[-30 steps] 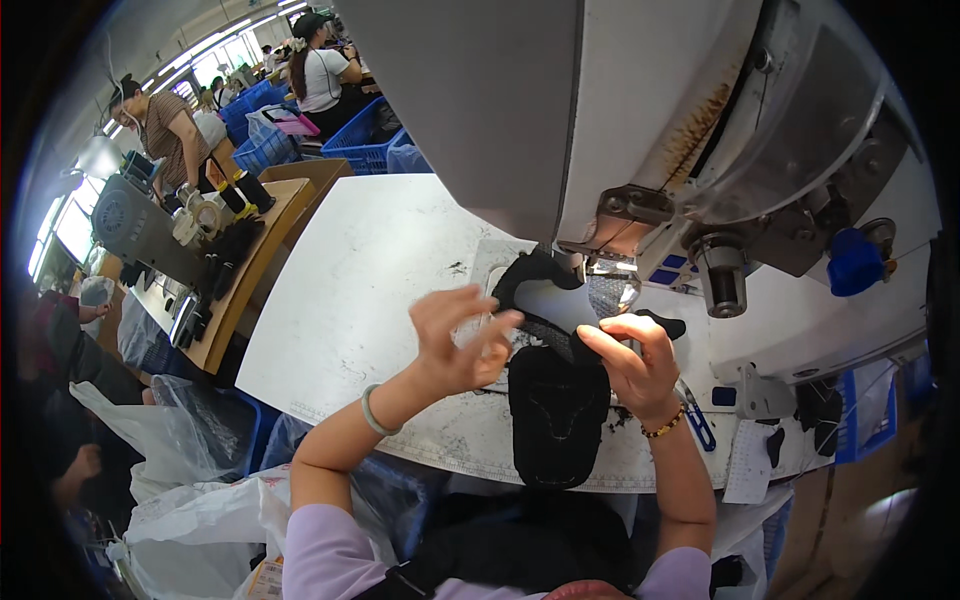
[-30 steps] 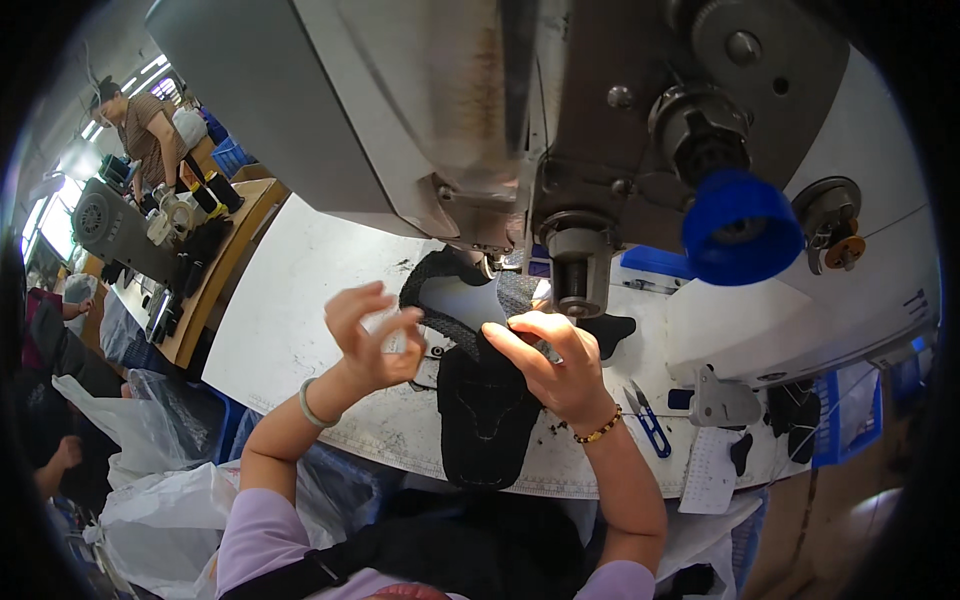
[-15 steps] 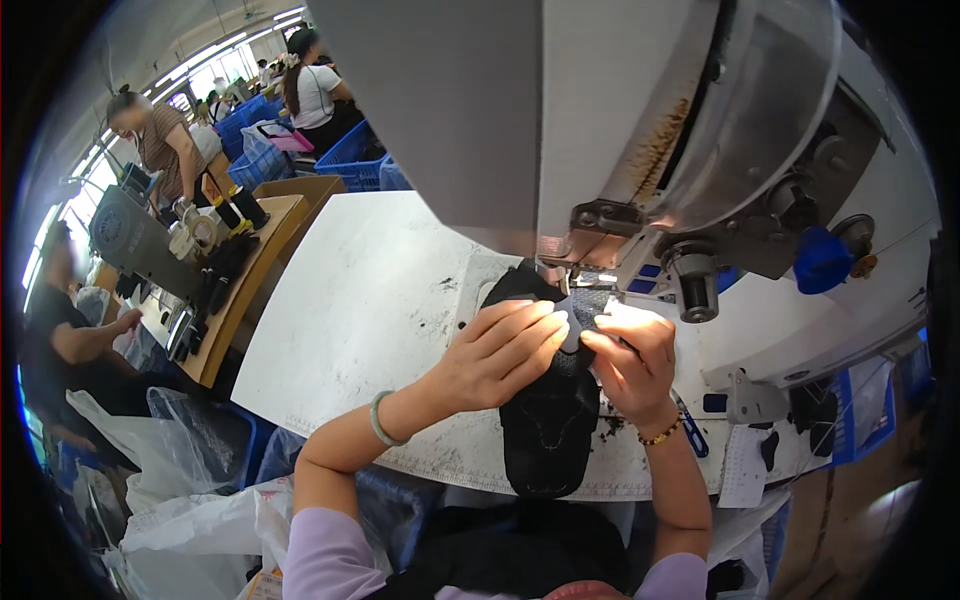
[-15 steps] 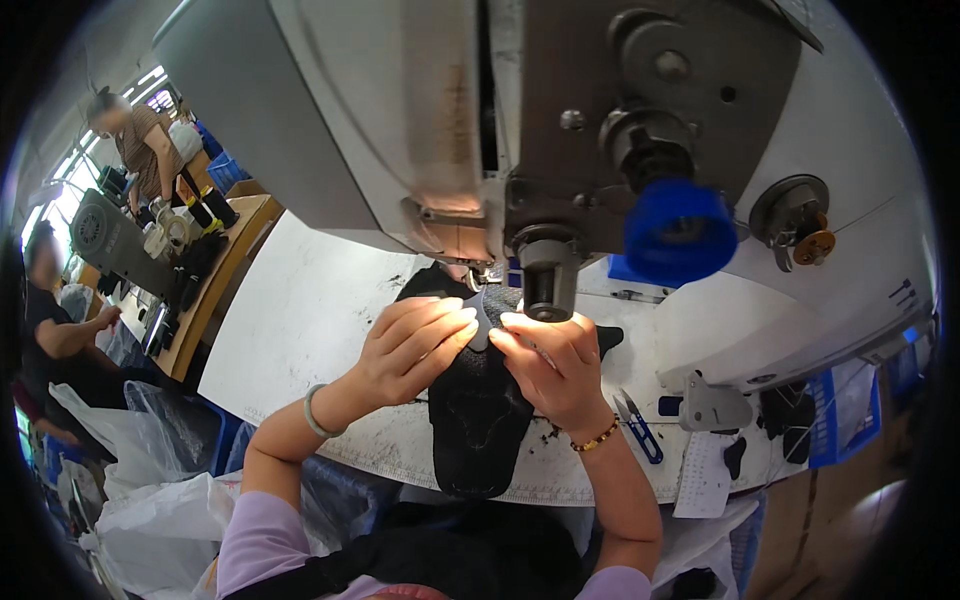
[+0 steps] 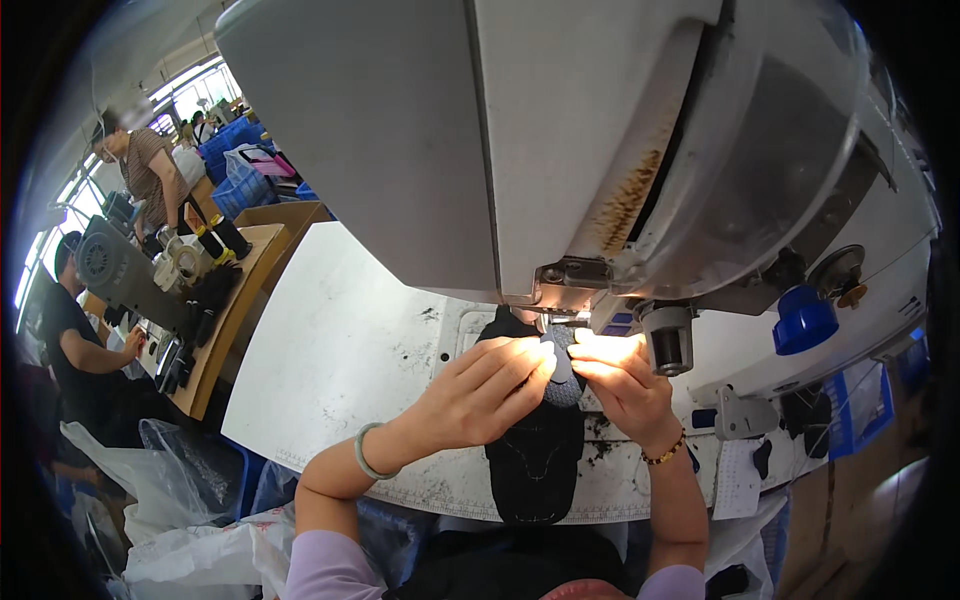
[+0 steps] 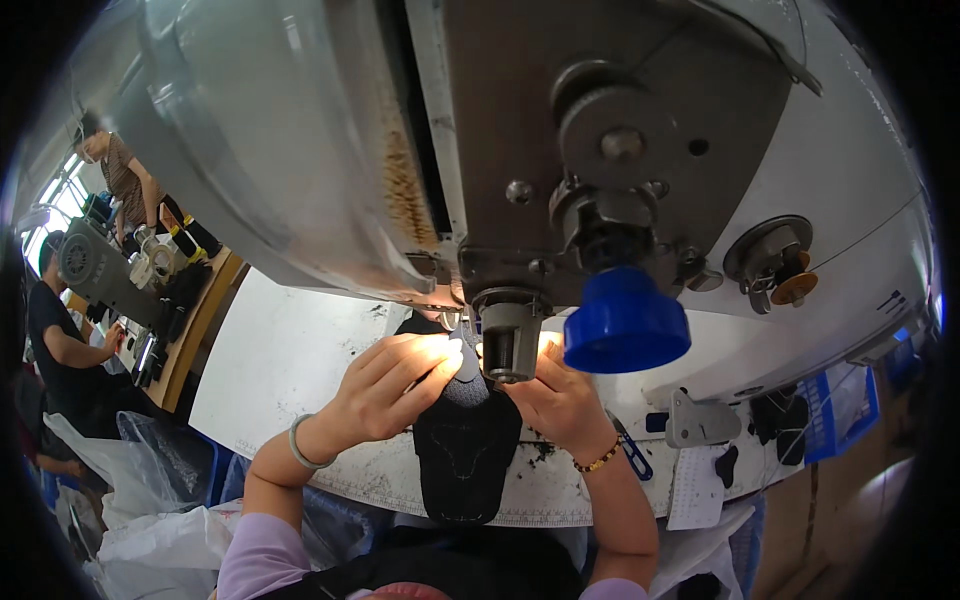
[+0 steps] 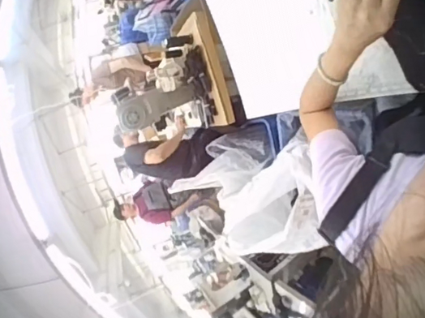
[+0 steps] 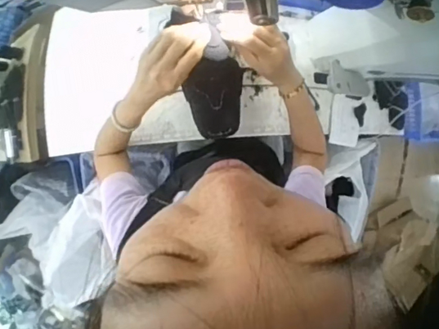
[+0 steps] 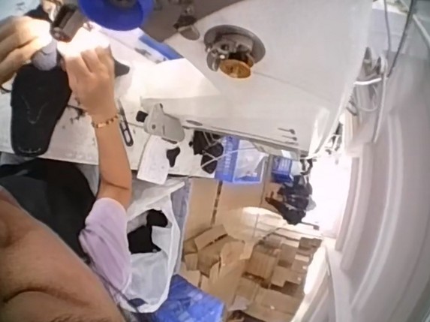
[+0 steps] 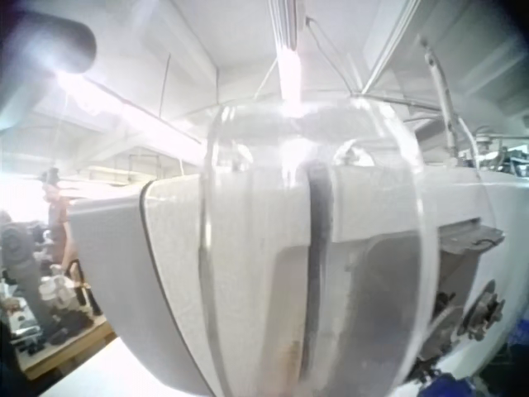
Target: The person sews black fabric parts using a sewing machine in a factory setting. They repeatedly position the fabric under the needle, guide it through the machine, and trim excess thread with scissors. The person handles multiple fabric pieces one at a time, aligning them carefully before stitching.
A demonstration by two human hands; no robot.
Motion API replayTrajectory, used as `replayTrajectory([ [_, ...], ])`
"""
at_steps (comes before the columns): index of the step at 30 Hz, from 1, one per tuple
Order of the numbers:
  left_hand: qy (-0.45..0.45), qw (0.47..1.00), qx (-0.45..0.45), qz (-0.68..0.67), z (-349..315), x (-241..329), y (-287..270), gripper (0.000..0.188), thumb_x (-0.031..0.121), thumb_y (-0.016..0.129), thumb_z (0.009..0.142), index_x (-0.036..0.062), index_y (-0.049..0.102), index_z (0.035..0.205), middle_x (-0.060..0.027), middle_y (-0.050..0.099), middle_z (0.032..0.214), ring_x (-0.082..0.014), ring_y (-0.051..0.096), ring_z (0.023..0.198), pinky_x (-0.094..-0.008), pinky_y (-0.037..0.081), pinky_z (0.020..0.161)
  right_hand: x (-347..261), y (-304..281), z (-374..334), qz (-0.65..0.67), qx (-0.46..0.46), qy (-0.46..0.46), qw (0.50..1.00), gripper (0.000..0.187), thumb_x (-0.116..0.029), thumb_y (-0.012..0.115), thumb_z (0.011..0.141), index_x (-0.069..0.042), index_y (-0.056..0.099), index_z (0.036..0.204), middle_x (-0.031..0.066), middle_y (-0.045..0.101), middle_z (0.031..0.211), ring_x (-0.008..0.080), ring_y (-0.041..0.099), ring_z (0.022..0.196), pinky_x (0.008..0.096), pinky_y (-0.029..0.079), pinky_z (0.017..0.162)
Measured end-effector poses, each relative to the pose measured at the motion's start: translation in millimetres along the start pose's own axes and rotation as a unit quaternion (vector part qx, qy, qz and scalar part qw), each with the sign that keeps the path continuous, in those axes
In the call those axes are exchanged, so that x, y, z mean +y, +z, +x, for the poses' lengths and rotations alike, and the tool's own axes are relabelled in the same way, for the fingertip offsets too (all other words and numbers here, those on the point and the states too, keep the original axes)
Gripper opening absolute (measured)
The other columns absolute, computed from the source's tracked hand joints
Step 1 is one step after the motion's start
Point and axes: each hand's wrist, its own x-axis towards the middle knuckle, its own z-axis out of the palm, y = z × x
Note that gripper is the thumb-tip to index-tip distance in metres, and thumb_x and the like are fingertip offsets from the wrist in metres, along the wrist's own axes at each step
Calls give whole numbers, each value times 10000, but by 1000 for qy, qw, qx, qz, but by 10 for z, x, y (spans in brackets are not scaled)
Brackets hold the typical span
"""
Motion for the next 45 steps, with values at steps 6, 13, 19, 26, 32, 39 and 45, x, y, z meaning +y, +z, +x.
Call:
replayTrajectory([
  [6,3,1000,5,-30,-11,-148,25,223,77,623,714,19,633,929,-95,615,955,-243,621,869,-332,543,732,-72,18,115,-58,11,-46,997,195,-32,694,733,-106,685,913,3,631,991,159,585,868,314,445,793],
  [13,-27,996,23,-78,-78,-295,85,322,26,660,648,69,640,967,-68,624,955,-245,631,883,-341,550,758,-217,83,130,-124,17,-28,992,276,-49,692,742,-131,681,1005,-32,621,963,138,585,859,293,441,800],
  [19,-82,985,15,-154,-183,-405,178,333,-52,608,647,47,612,965,-87,595,1057,-271,594,1002,-356,525,824,-366,165,184,-153,27,-3,988,290,-51,687,749,-119,672,1031,-13,602,977,148,593,884,316,455,809],
  [26,-153,967,68,-193,-218,-380,285,322,-118,639,673,34,628,957,-111,617,1031,-271,624,904,-314,541,742,-315,212,172,-145,53,-2,988,306,-45,683,765,-100,667,1065,13,592,1015,167,598,913,340,453,823],
  [32,-222,934,118,-255,-216,-338,334,216,-99,660,705,10,666,891,-105,648,990,-236,644,861,-283,540,735,-246,247,128,-121,77,19,989,336,-88,716,770,-115,665,1101,14,605,1011,181,572,896,343,422,835],
  [39,-162,956,101,-223,-161,-404,262,188,-46,698,692,17,671,867,-94,662,954,-224,655,829,-279,549,712,-215,208,168,-115,57,20,992,345,-122,708,787,-133,652,1127,0,626,998,166,573,881,324,404,834],
  [45,-165,957,83,-224,-171,-424,243,201,1,701,689,41,671,883,-77,654,945,-224,641,835,-295,539,704,-233,203,179,-121,62,20,991,317,-121,705,788,-144,661,1101,-13,626,1030,115,581,868,300,389,844],
])
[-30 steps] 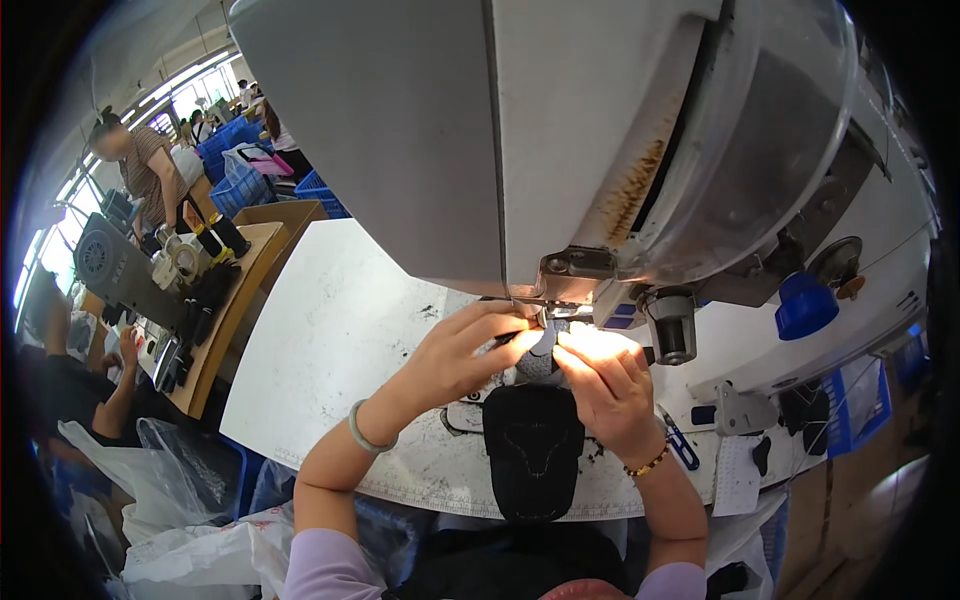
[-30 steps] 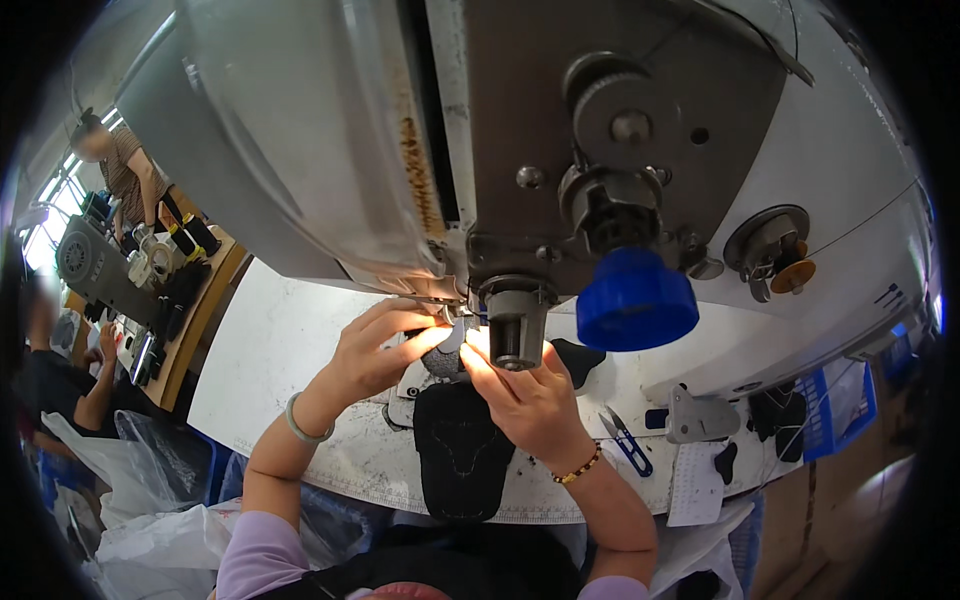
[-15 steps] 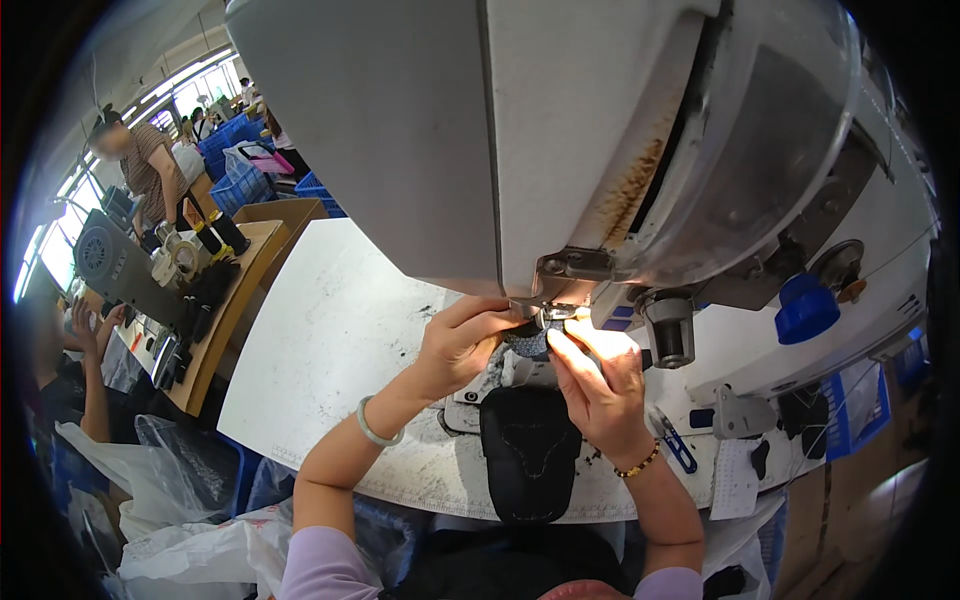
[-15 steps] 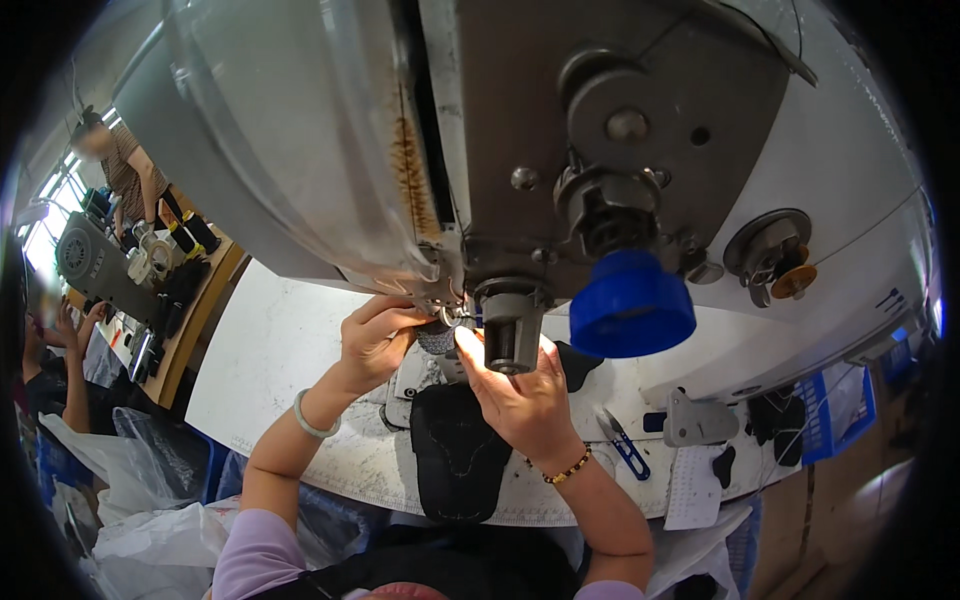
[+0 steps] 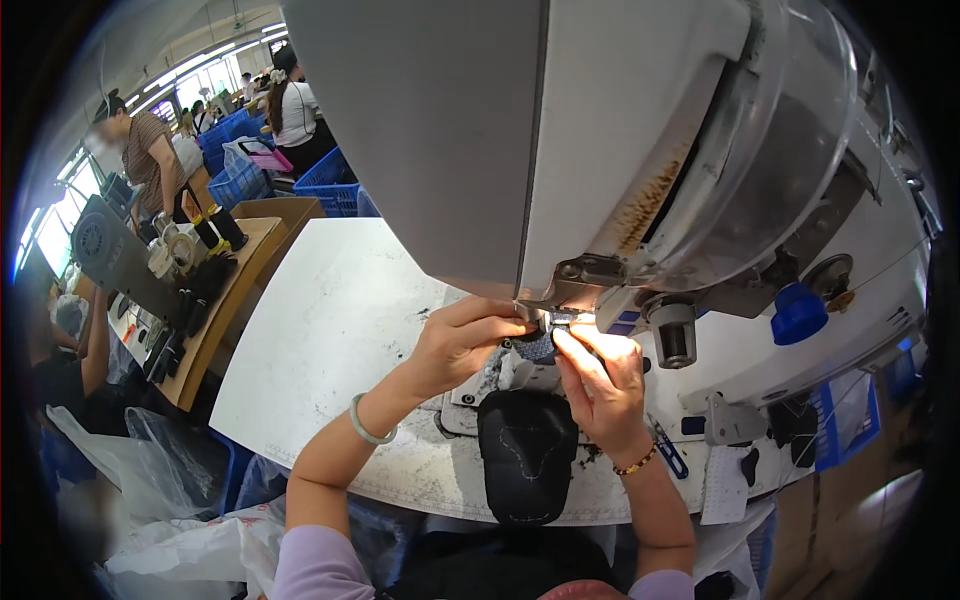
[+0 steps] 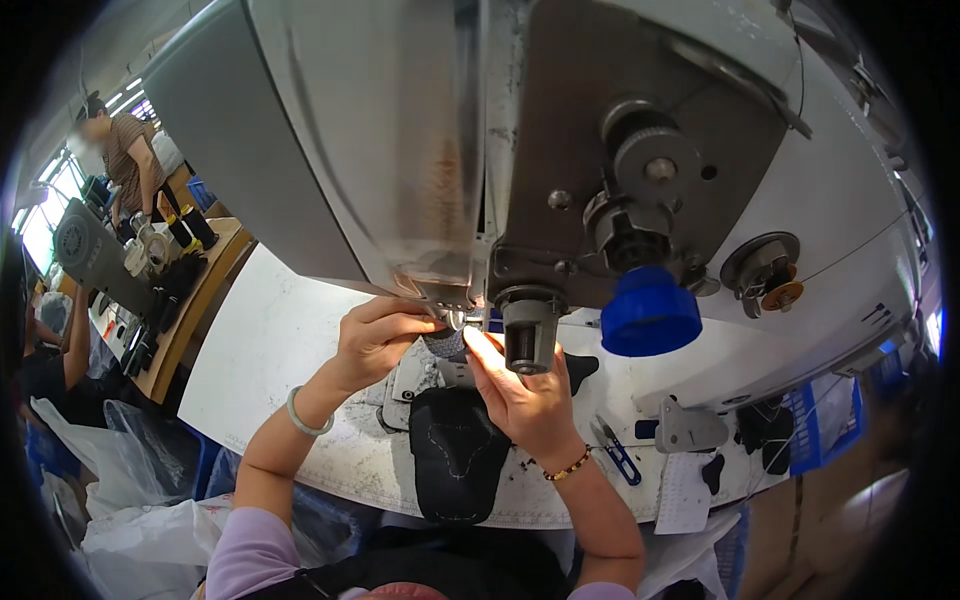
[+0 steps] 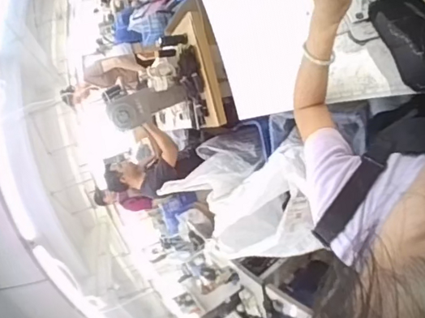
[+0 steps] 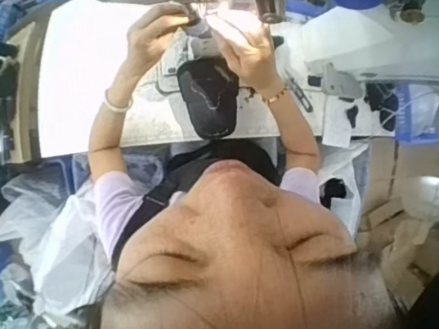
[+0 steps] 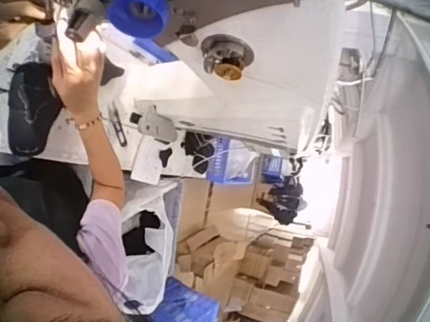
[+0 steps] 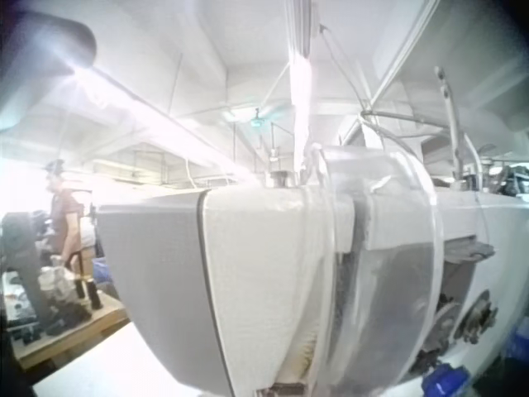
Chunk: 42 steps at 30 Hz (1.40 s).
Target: The person sews black fabric parts using a sewing machine in a factory setting. They repeatedly position the fabric under the needle, guide it through the machine, and trim excess thread with scissors. The person handles multiple fabric pieces one at a time, aligning them carefully before stitching.
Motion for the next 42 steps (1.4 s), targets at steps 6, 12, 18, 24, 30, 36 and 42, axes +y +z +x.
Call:
replayTrajectory([
  [6,40,996,-52,58,45,91,-109,266,3,683,657,45,655,919,-61,641,947,-230,609,850,-319,515,714,-93,33,-41,-23,11,-65,998,286,-66,730,738,-87,670,1017,37,583,1037,211,553,957,341,420,854],
  [12,29,994,-60,81,78,188,-118,296,-59,651,646,47,638,922,-55,632,946,-237,601,821,-330,512,707,-109,57,-110,-108,-19,-48,993,294,-180,676,782,-224,669,1072,-88,560,1098,81,523,951,276,415,789],
  [18,4,995,-34,97,38,300,-47,317,-104,623,637,31,611,924,-71,607,908,-249,595,818,-334,509,697,-131,-4,-48,-42,2,-56,998,293,-90,746,727,-98,668,1009,18,588,1023,209,554,938,342,417,835],
  [24,9,987,-50,153,59,435,-15,336,-107,611,631,4,589,948,-100,566,902,-269,574,831,-349,494,729,-73,-35,-26,-17,-5,-27,999,274,-81,735,738,-85,665,1003,23,607,1006,211,562,932,341,412,834],
  [30,17,972,-59,225,17,524,49,325,-91,619,644,3,595,954,-109,573,907,-271,578,826,-362,489,727,-31,-28,-21,-24,-6,-6,1000,238,-116,717,766,-128,690,1002,-6,603,927,207,549,879,342,410,814],
  [36,26,991,-59,115,9,357,-41,350,-40,676,678,14,599,1015,-126,594,991,-270,597,910,-345,502,772,-31,-20,27,7,-16,27,999,198,-134,708,790,-101,682,984,28,618,932,246,551,914,366,412,835],
  [42,17,997,-81,8,-63,-94,-207,503,-27,720,639,108,647,1118,-89,608,1119,-250,597,1013,-323,503,874,11,-7,28,33,-6,22,999,220,-118,693,801,-97,668,1019,27,627,947,231,550,906,348,411,816],
])
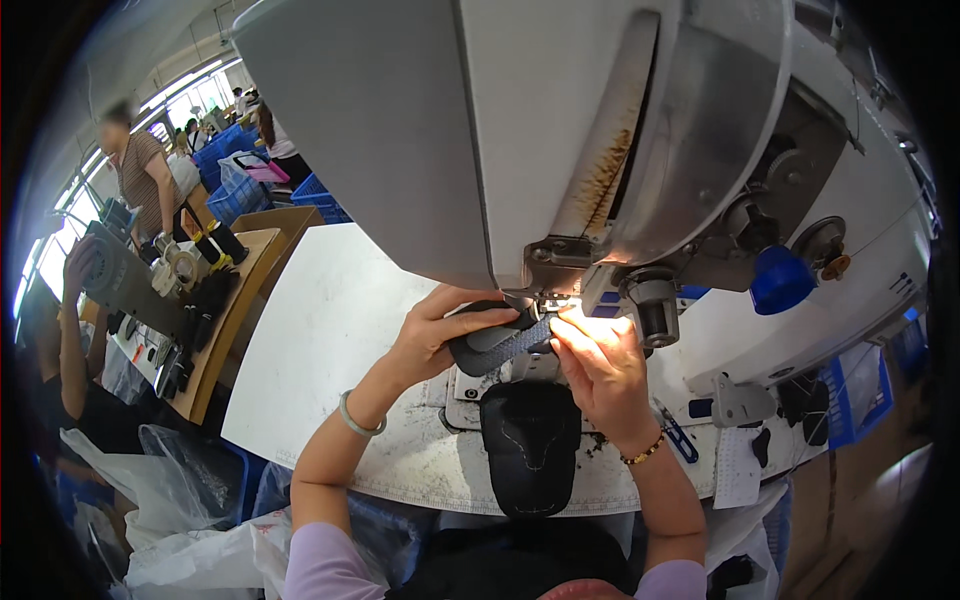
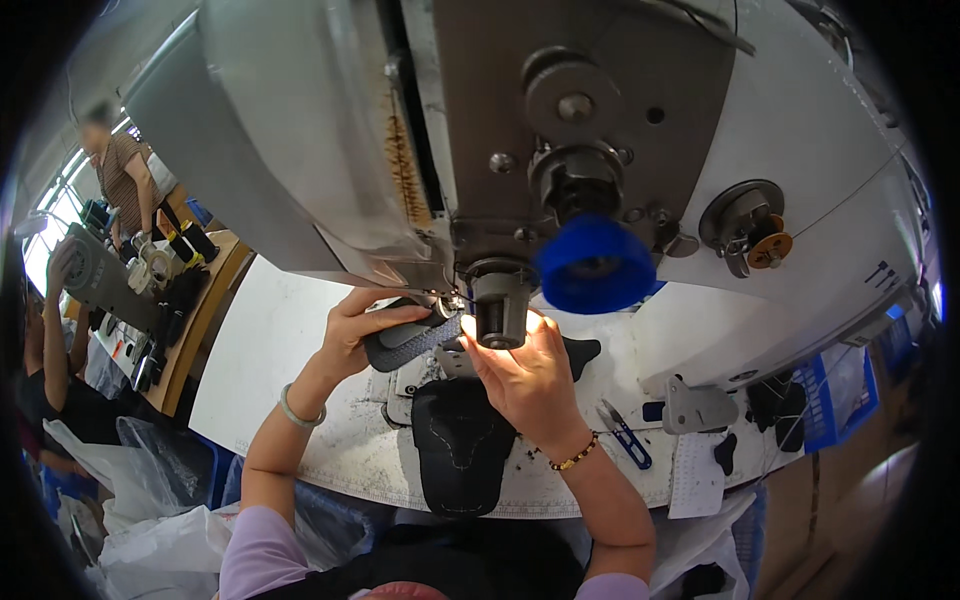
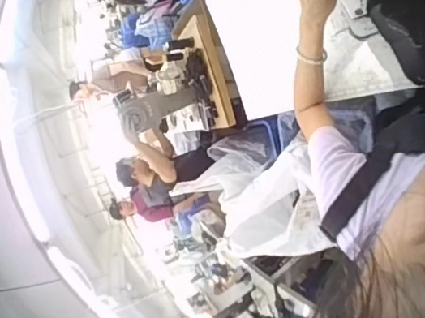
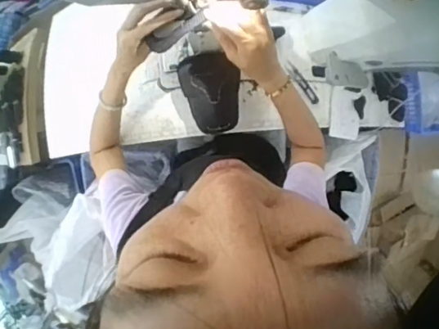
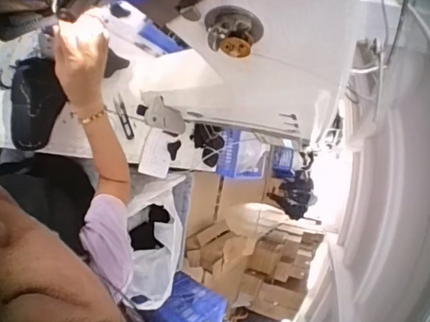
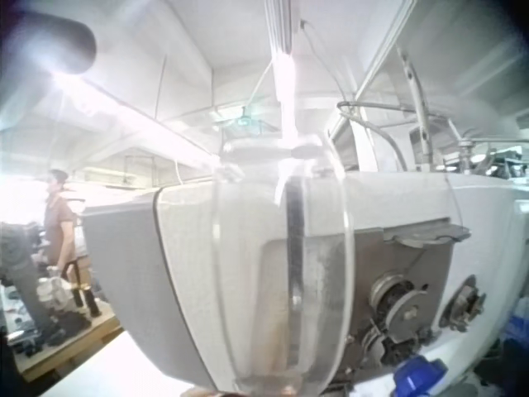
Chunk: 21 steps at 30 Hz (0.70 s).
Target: The person sews black fabric parts using a sewing machine in a factory setting. They repeatedly position the fabric under the needle, guide it through the machine, and trim excess thread with scissors. The person handles multiple fabric pieces one at a time, aligning them carefully before stitching.
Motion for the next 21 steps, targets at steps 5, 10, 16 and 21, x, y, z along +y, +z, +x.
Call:
replayTrajectory([
  [5,28,999,-15,-25,-6,2,12,513,-26,701,633,122,648,1121,-74,608,1176,-261,566,1100,-341,499,924,27,-1,6,5,13,-24,1000,306,-104,677,814,-96,622,1115,15,646,883,205,555,818,326,401,813],
  [10,73,997,-21,-9,14,20,18,511,-53,677,633,54,618,1130,-85,600,1180,-291,564,1105,-360,493,936,58,0,-69,-21,21,-38,999,305,-98,686,803,-94,614,1100,2,606,896,189,548,773,333,419,794],
  [16,111,991,-49,51,9,252,-11,528,-69,612,623,-48,546,1147,-184,582,1129,-343,576,1068,-414,499,915,26,31,-127,-15,57,-109,992,355,-124,728,757,-118,573,1077,11,558,994,192,569,875,337,443,811],
  [21,88,988,-42,119,7,510,82,505,-67,575,635,-113,515,1134,-229,540,1128,-383,561,1073,-434,494,905,-28,-22,-164,32,43,-172,984,353,-129,720,729,-112,553,1040,31,550,1070,209,557,1016,335,467,819],
])
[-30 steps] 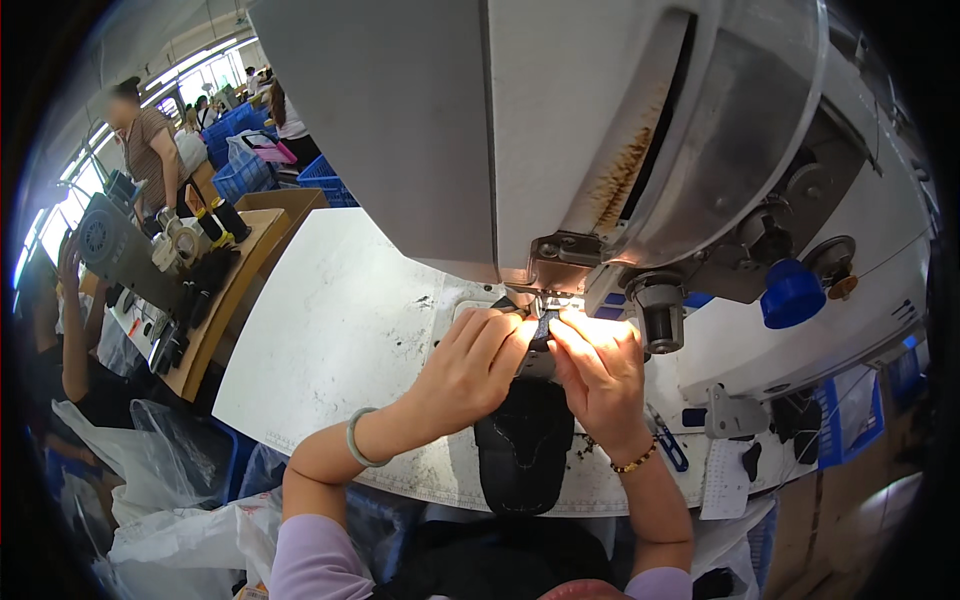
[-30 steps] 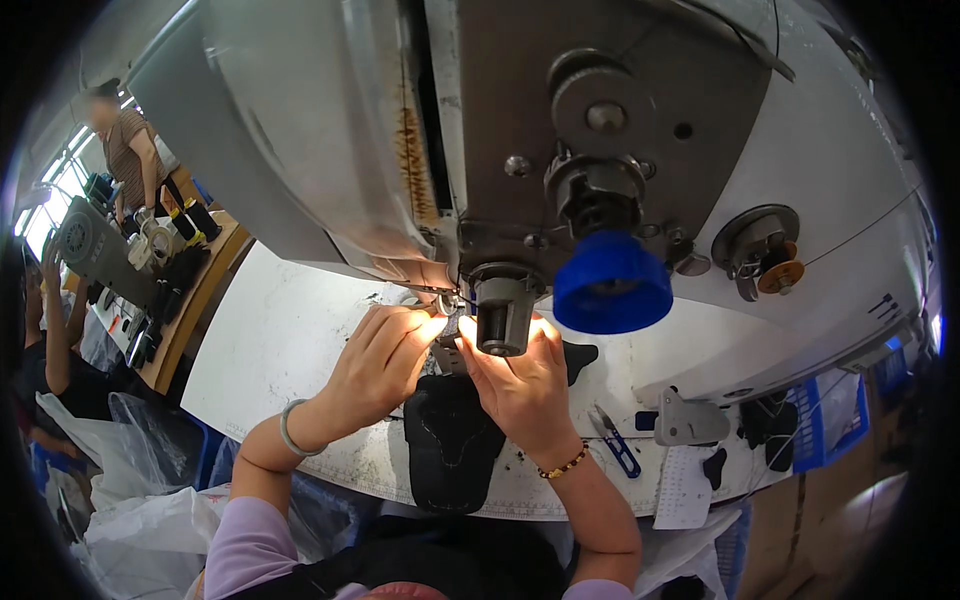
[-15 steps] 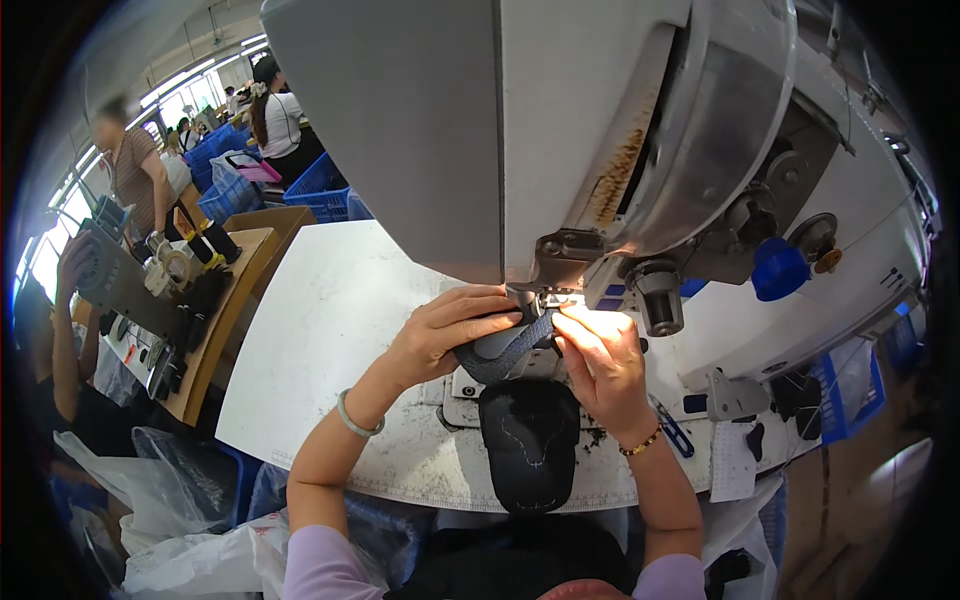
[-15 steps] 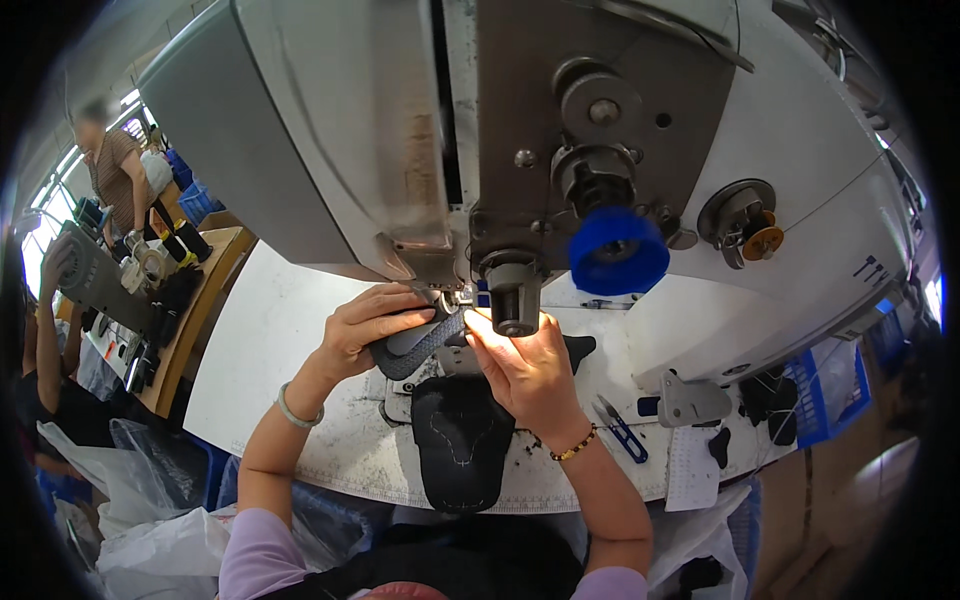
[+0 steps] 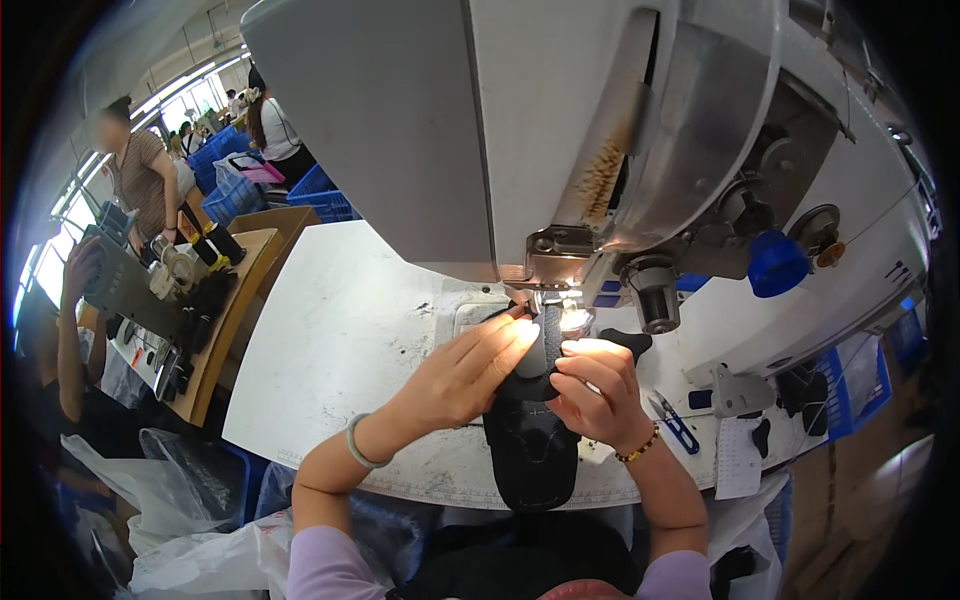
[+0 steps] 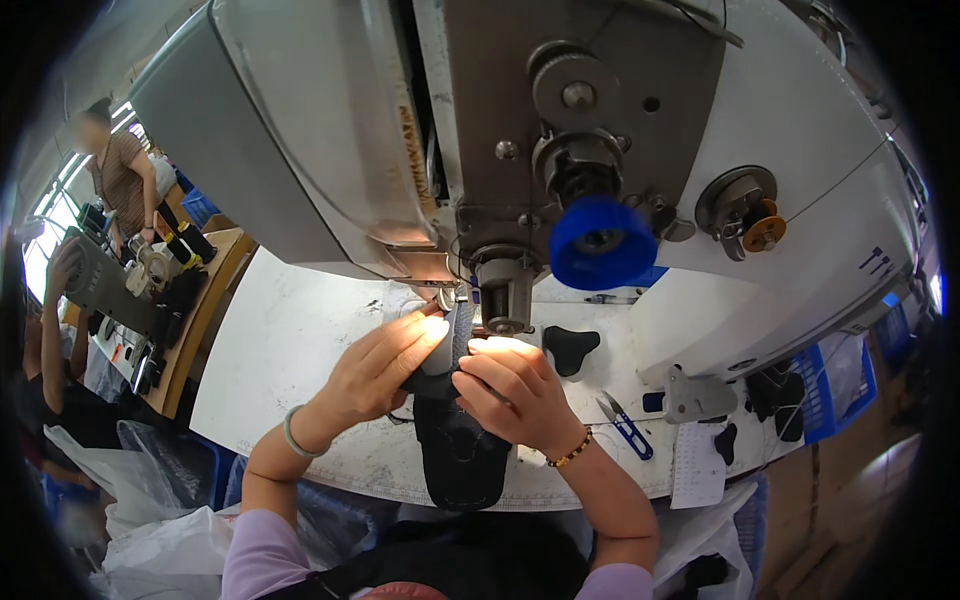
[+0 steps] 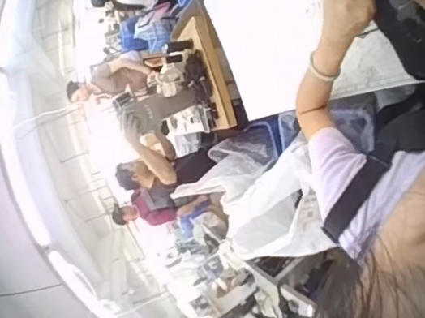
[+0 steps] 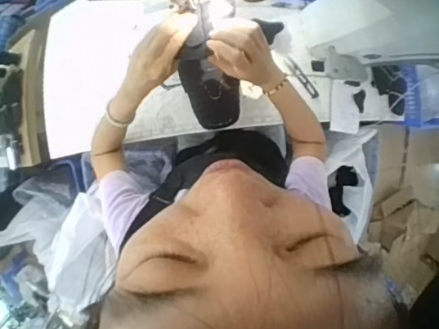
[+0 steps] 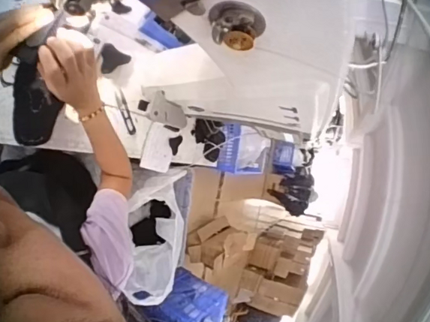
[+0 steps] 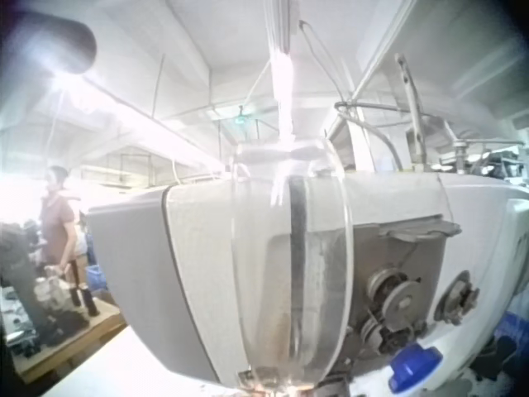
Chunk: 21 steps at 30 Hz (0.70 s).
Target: The person sews black fabric parts using a sewing machine in a factory setting. They repeatedly position the fabric under the needle, guide it through the machine, and trim excess thread with scissors. The person handles multiple fabric pieces one at a time, aligning them carefully before stitching.
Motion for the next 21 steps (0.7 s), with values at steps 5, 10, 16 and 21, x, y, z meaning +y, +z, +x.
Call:
replayTrajectory([
  [5,-38,999,25,27,-7,98,90,623,-81,588,535,-94,516,1154,-230,550,1123,-389,574,1048,-422,508,899,-1,-58,48,-24,-13,-17,999,276,-69,693,746,-85,571,992,29,578,1076,187,587,961,303,472,795],
  [10,-46,998,36,14,-14,122,133,637,-108,566,518,-110,512,1154,-231,536,1129,-400,562,1069,-427,499,911,21,-93,65,-10,-13,-19,1000,220,-48,684,761,-68,591,959,31,603,1073,156,604,905,272,460,747],
  [16,-47,998,52,4,-49,22,214,658,-112,565,509,-98,518,1165,-224,536,1134,-398,546,1106,-419,497,911,58,-92,35,-8,-37,-1,999,211,-49,679,760,-62,608,958,40,612,1081,118,590,847,252,431,700],
  [21,-29,997,72,26,-118,-108,314,615,-148,554,584,-84,496,1194,-225,520,1164,-376,550,1094,-407,496,901,80,-85,57,-8,-48,23,999,226,-53,661,759,-57,615,980,34,618,1075,106,588,823,263,429,727],
])
